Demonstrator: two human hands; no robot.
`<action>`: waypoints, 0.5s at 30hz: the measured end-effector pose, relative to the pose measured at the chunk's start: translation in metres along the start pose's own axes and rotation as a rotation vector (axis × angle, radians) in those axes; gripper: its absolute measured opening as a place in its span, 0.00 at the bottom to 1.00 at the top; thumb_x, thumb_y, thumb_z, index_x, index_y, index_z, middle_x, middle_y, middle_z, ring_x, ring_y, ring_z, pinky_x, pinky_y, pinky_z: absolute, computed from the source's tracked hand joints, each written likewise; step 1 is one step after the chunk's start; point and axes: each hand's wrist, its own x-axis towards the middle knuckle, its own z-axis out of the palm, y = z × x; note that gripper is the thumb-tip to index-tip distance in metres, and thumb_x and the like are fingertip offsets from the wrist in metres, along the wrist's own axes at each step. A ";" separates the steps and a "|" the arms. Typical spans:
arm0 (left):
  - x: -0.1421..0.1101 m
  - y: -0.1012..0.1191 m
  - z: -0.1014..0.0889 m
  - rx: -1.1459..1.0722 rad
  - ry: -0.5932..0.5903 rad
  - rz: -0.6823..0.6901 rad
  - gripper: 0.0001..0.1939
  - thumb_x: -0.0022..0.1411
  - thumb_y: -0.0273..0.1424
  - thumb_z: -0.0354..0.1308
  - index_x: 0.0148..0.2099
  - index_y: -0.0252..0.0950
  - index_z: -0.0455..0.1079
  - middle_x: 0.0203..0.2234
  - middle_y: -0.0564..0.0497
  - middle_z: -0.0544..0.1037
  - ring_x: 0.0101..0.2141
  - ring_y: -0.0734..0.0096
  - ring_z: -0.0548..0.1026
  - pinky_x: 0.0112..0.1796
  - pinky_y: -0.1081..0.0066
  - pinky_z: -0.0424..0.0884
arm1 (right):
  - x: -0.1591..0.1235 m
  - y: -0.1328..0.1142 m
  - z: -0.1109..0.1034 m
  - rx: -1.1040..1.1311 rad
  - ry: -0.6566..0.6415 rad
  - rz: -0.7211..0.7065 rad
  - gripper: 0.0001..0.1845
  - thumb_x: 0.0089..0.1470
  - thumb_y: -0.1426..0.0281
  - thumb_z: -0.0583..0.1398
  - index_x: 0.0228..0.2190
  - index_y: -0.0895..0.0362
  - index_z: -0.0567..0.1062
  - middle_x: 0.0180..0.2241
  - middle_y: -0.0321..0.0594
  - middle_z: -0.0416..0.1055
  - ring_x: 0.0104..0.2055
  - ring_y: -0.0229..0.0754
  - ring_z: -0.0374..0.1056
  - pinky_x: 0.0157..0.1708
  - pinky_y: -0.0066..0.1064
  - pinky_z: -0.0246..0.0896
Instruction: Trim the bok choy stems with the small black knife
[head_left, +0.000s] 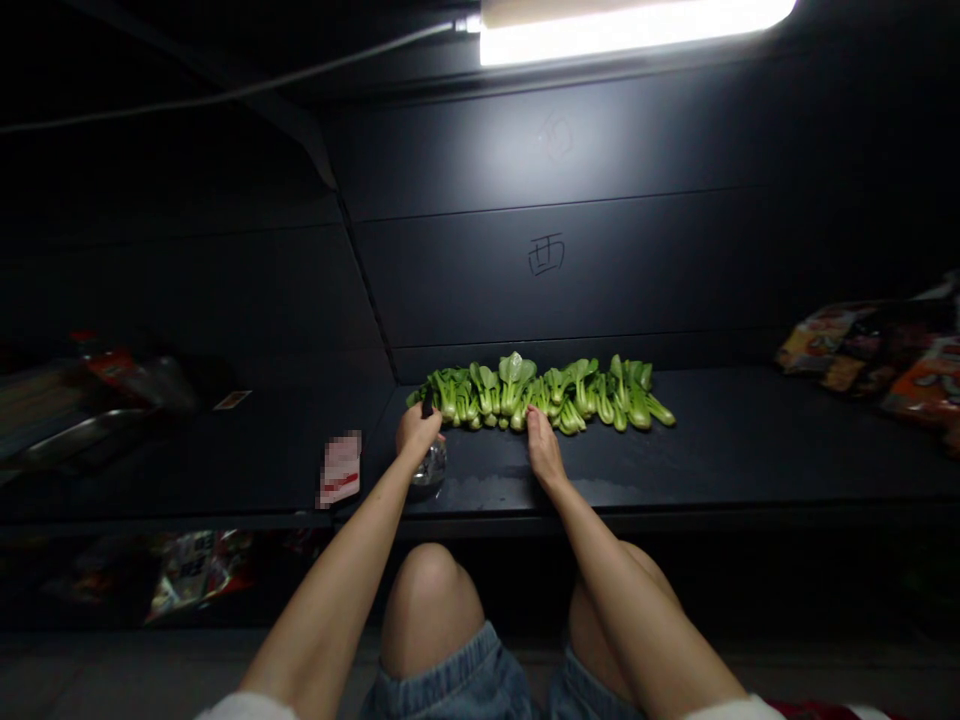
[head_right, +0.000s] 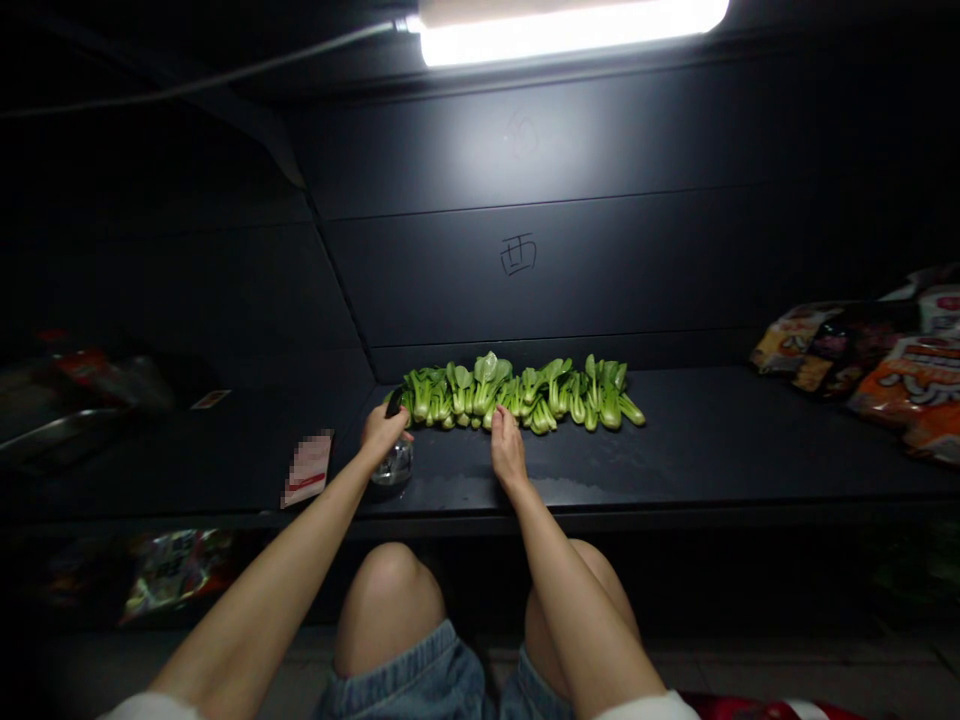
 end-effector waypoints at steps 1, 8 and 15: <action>0.001 -0.001 0.000 -0.011 0.002 -0.001 0.16 0.59 0.38 0.50 0.43 0.35 0.73 0.15 0.51 0.76 0.21 0.64 0.78 0.26 0.73 0.67 | 0.000 0.000 0.000 -0.001 -0.001 0.000 0.42 0.57 0.40 0.42 0.52 0.59 0.71 0.53 0.52 0.70 0.57 0.51 0.63 0.58 0.43 0.53; 0.009 -0.011 -0.001 -0.031 0.030 -0.041 0.17 0.60 0.38 0.49 0.44 0.34 0.73 0.14 0.49 0.75 0.21 0.62 0.78 0.26 0.72 0.66 | -0.002 -0.001 -0.001 -0.015 -0.023 0.003 0.41 0.58 0.42 0.42 0.53 0.59 0.70 0.54 0.53 0.69 0.58 0.51 0.62 0.58 0.43 0.54; 0.011 -0.018 -0.001 -0.055 0.043 -0.049 0.17 0.59 0.39 0.50 0.42 0.35 0.73 0.14 0.50 0.75 0.20 0.62 0.78 0.24 0.72 0.65 | -0.002 0.001 0.000 -0.010 -0.027 0.004 0.39 0.58 0.43 0.43 0.53 0.58 0.70 0.55 0.51 0.68 0.58 0.50 0.62 0.58 0.43 0.53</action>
